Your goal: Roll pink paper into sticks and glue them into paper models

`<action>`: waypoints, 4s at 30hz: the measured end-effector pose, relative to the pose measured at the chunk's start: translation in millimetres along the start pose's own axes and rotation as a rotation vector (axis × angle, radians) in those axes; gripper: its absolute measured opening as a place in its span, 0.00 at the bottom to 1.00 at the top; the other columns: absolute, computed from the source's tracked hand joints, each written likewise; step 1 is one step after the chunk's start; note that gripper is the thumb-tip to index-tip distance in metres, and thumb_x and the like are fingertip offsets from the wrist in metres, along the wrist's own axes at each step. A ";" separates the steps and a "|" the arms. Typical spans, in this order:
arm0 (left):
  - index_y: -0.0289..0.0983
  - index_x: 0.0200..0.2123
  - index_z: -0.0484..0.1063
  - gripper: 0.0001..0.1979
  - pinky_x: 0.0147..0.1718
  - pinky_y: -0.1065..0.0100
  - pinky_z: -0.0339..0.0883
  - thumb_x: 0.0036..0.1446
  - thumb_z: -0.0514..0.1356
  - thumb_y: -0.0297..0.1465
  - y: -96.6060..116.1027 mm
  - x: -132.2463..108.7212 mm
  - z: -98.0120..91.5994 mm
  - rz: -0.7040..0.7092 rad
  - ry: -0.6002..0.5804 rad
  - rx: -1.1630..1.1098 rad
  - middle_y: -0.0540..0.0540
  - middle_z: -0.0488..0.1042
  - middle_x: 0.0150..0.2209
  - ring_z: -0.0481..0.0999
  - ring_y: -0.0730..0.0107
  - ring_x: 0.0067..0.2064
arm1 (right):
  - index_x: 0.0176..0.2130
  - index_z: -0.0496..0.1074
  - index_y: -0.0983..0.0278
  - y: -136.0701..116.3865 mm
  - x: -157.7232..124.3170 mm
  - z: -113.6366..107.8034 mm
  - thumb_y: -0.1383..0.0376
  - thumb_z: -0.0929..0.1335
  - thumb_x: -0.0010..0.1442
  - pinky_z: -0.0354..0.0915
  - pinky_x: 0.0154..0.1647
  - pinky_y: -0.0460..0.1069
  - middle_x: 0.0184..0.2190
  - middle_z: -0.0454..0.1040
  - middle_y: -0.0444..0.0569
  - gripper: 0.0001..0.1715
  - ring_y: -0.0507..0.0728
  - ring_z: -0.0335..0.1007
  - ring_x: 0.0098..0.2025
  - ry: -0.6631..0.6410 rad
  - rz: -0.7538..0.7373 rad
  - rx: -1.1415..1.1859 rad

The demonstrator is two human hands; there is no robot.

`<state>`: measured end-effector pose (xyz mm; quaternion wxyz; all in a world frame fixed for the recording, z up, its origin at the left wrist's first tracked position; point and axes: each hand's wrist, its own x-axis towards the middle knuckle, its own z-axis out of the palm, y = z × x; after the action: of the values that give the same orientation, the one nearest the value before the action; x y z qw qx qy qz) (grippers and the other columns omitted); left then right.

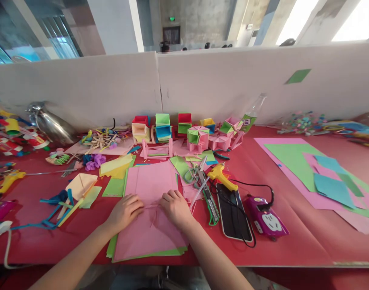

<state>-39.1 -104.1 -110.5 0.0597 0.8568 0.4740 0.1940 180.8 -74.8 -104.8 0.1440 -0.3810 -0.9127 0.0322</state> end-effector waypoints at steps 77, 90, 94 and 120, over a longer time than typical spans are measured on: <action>0.36 0.31 0.69 0.06 0.35 0.66 0.63 0.59 0.53 0.27 -10.0 14.3 -7.9 0.031 -0.111 0.050 0.48 0.68 0.31 0.66 0.67 0.35 | 0.30 0.68 0.64 -4.7 3.3 3.5 0.72 0.64 0.59 0.55 0.34 0.48 0.31 0.68 0.48 0.06 0.55 0.60 0.35 -0.031 0.137 -0.061; 0.36 0.37 0.69 0.08 0.34 0.66 0.63 0.59 0.51 0.24 -14.6 7.8 1.8 0.043 -0.072 0.115 0.47 0.70 0.33 0.68 0.66 0.35 | 0.32 0.68 0.63 2.4 2.5 -5.9 0.74 0.62 0.59 0.56 0.27 0.48 0.31 0.68 0.46 0.08 0.53 0.62 0.31 -0.097 0.020 -0.125; 0.37 0.33 0.69 0.06 0.33 0.68 0.64 0.59 0.53 0.27 -17.0 9.8 -1.4 0.044 -0.099 0.125 0.48 0.69 0.31 0.68 0.69 0.34 | 0.30 0.67 0.64 2.5 6.3 -6.4 0.75 0.61 0.59 0.57 0.30 0.48 0.31 0.68 0.48 0.10 0.53 0.61 0.30 -0.111 0.000 -0.144; 0.35 0.34 0.71 0.12 0.33 0.65 0.66 0.55 0.51 0.18 -2.9 8.4 -3.2 -0.068 -0.122 0.285 0.46 0.71 0.32 0.70 0.65 0.34 | 0.31 0.69 0.66 9.5 11.9 -5.1 0.71 0.61 0.61 0.56 0.33 0.48 0.32 0.69 0.49 0.09 0.55 0.60 0.34 -0.115 0.023 -0.025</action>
<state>-38.6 -95.8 -106.1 -0.0272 0.8502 0.5210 0.0702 180.9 -59.9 -98.7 0.0860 -0.3906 -0.9155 0.0441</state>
